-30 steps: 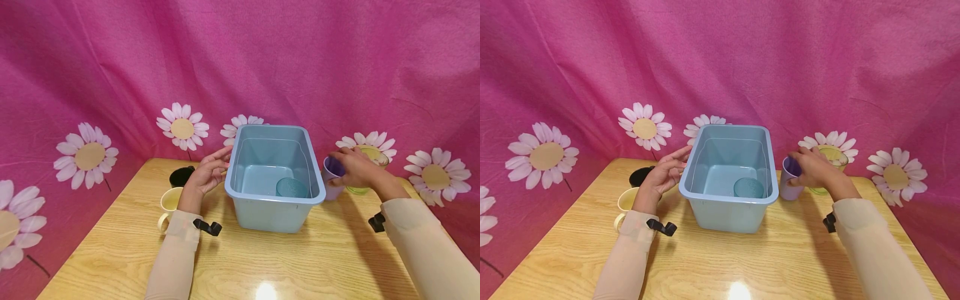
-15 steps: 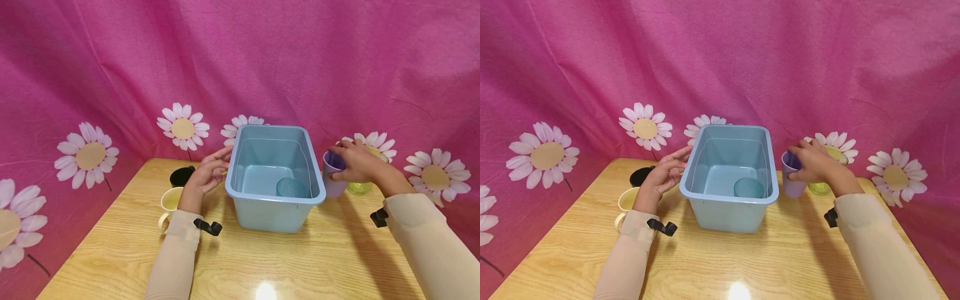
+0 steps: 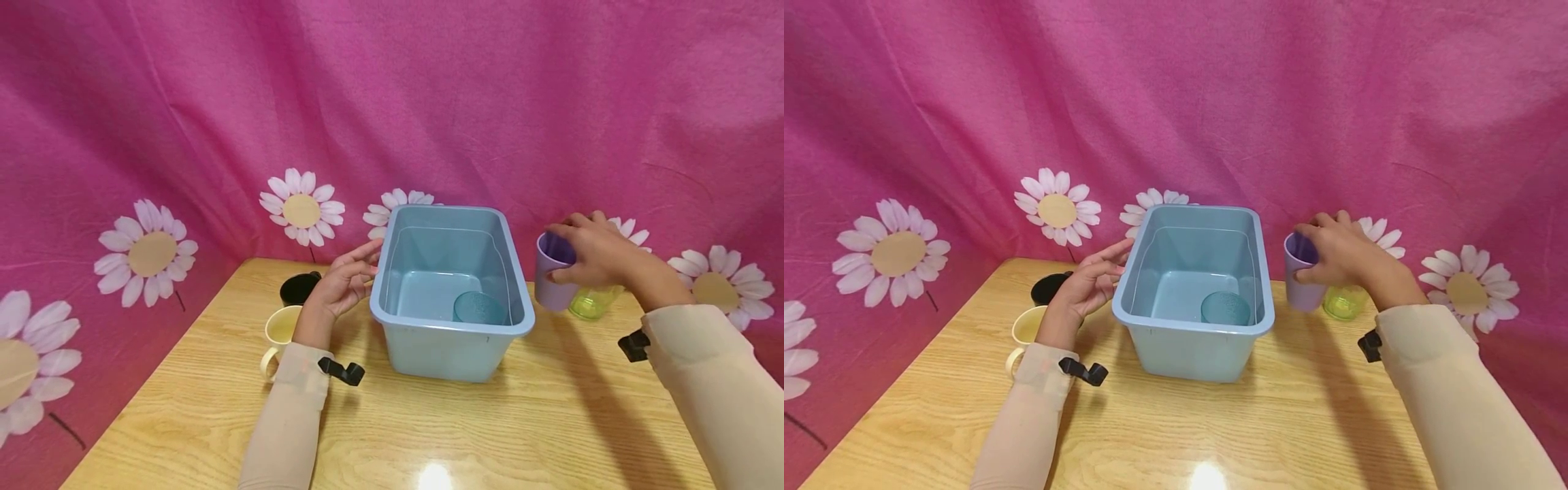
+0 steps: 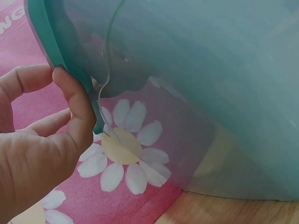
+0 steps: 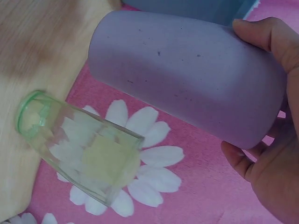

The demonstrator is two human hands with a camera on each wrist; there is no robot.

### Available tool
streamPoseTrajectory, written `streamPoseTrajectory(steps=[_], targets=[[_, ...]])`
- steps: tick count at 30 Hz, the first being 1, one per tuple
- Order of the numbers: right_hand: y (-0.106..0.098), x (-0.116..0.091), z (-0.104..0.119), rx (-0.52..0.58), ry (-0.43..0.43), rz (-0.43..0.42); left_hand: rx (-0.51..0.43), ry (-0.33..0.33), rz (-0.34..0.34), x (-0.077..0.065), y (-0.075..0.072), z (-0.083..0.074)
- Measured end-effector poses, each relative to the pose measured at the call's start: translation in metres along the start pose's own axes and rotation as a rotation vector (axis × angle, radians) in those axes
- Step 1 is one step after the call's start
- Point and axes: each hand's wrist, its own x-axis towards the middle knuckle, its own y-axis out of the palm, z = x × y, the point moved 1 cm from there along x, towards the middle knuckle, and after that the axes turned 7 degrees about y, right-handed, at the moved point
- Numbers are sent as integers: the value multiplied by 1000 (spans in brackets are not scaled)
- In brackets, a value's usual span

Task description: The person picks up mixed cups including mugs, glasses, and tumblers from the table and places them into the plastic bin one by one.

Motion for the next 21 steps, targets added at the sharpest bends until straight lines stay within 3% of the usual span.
streamPoseTrajectory(steps=[21], targets=[[-44, 12, 8, -63, -10, 12, -7, 6, 6, 1, -2, 2]])
